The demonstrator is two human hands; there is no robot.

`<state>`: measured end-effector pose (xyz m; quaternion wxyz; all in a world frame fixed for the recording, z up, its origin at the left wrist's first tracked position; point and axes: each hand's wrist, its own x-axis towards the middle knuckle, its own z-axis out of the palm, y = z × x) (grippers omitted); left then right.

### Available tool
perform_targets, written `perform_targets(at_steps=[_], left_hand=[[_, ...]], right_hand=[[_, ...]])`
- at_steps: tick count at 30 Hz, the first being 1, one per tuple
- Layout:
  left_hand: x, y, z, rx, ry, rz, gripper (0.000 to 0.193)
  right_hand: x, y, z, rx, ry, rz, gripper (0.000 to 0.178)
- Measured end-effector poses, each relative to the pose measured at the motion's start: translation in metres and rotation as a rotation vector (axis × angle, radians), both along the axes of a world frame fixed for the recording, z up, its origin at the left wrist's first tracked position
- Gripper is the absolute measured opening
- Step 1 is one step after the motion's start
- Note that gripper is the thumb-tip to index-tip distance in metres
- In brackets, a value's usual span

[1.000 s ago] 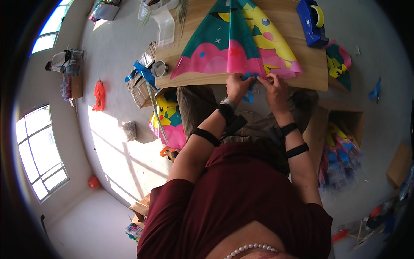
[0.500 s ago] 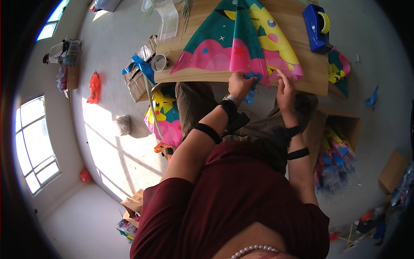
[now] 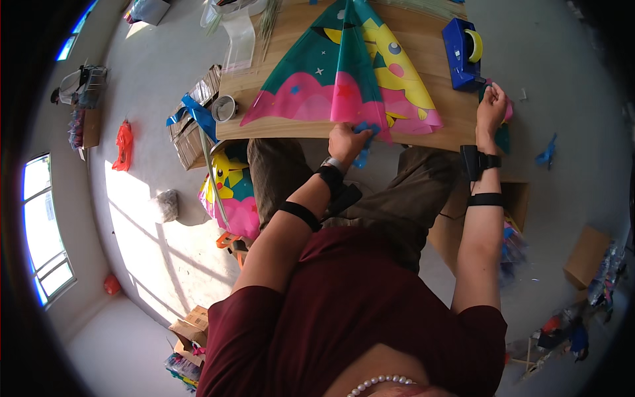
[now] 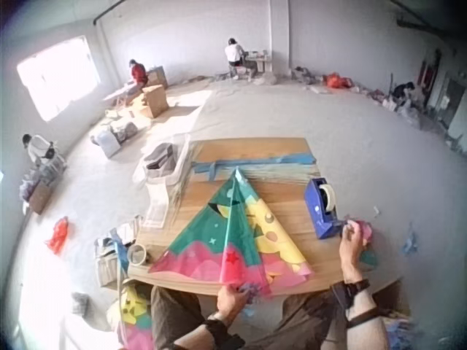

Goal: Assembling a colorful kite by attaching a bamboo stick and plastic supports using tape.

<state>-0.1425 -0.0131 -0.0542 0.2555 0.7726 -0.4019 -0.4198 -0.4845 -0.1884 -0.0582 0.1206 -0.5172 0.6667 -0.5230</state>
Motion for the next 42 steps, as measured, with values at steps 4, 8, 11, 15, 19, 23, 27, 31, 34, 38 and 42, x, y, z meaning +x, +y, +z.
perform_targets(at_steps=[4,8,11,15,19,23,27,31,34,38,42], left_hand=[[0.001,0.001,-0.002,-0.004,-0.073,0.001,0.042],[0.003,0.001,-0.007,-0.016,-0.007,-0.008,0.043],[0.004,0.001,-0.009,0.020,-0.002,-0.010,0.042],[0.004,0.000,-0.010,0.019,0.030,-0.004,0.042],[-0.001,-0.001,0.002,0.003,-0.003,-0.014,0.043],[0.002,0.000,-0.001,-0.008,-0.023,-0.016,0.043],[0.003,0.001,-0.007,-0.027,-0.020,-0.014,0.042],[0.003,0.003,-0.004,-0.009,-0.004,-0.005,0.043],[0.004,0.003,-0.006,-0.019,-0.009,-0.005,0.042],[0.001,0.001,-0.003,-0.021,0.010,-0.014,0.041],[0.003,0.002,-0.003,0.003,0.018,0.003,0.042]], right_hand=[[-0.011,-0.030,0.017,0.206,0.157,0.116,0.026],[-0.027,-0.058,0.029,0.473,0.092,0.326,0.026],[-0.027,-0.061,0.044,0.605,-0.054,0.398,0.025],[-0.038,-0.072,0.050,0.785,-0.357,0.413,0.018],[-0.048,-0.071,0.047,0.766,-0.638,0.357,0.016],[-0.053,-0.061,0.042,0.723,-0.630,0.507,0.008],[-0.046,-0.040,0.033,0.565,-0.736,0.512,0.004],[-0.041,-0.030,0.031,0.454,-0.761,0.542,0.009],[-0.049,-0.032,0.022,0.453,-0.745,0.595,0.017],[-0.071,-0.037,0.006,0.491,-0.647,0.695,0.004],[-0.043,-0.020,0.013,0.632,-0.440,0.431,0.008]])
